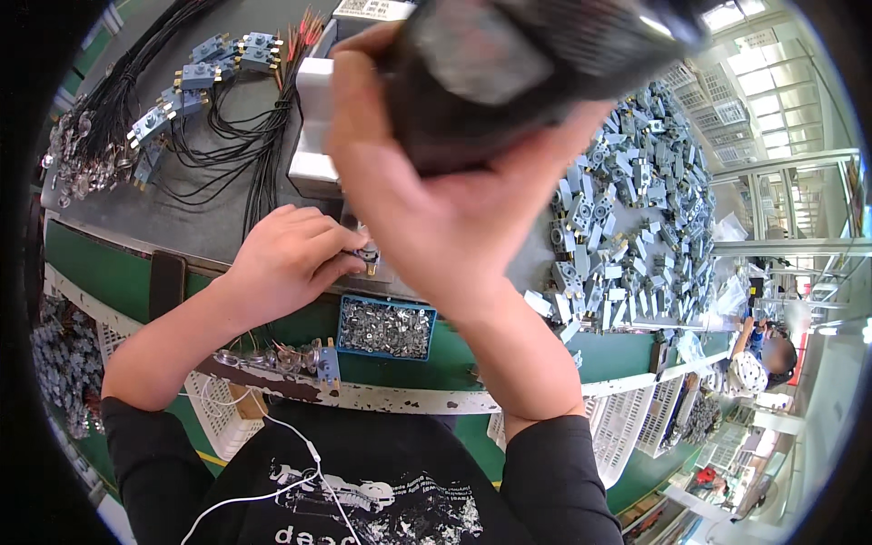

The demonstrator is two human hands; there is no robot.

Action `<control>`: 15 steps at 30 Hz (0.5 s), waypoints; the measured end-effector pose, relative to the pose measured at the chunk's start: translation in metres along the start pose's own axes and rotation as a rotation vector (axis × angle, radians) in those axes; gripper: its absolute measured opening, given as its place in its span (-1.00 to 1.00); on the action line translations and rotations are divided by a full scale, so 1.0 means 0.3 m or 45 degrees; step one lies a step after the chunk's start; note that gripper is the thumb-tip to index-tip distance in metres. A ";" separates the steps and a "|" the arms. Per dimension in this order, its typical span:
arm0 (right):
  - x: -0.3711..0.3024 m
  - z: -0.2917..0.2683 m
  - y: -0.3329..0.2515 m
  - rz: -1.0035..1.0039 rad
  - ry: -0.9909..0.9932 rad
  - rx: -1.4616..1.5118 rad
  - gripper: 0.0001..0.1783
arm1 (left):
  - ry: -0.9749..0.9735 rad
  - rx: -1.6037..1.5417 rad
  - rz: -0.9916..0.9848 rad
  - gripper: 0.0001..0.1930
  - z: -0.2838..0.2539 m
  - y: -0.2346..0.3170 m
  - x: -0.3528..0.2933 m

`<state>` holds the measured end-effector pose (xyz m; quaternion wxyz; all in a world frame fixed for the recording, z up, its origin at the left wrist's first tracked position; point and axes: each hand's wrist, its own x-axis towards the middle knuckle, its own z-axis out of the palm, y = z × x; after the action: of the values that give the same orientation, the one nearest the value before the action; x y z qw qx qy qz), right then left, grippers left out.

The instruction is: Assembling small electronic parts on a production line using an electric screwdriver.

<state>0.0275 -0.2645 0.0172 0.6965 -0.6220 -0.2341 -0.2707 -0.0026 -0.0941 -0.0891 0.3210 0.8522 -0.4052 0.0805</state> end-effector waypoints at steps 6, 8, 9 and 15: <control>-0.028 -0.051 0.016 -0.036 -0.013 -0.087 -0.86 | -0.038 -0.040 -0.079 -0.81 -0.008 0.005 0.011; -0.031 -0.047 0.020 -0.058 0.005 -0.087 -0.86 | -0.046 -0.056 -0.096 -0.82 -0.009 0.007 0.013; -0.031 -0.046 0.021 -0.079 0.018 -0.082 -0.86 | -0.048 -0.056 -0.095 -0.82 -0.009 0.007 0.013; -0.036 -0.036 0.041 -0.026 0.027 -0.034 -0.82 | -0.061 -0.059 -0.094 -0.82 -0.007 0.006 0.015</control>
<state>0.0276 -0.2734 -0.0002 0.6878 -0.6258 -0.2294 -0.2876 -0.0008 -0.0964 -0.0847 0.3334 0.8608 -0.3827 0.0387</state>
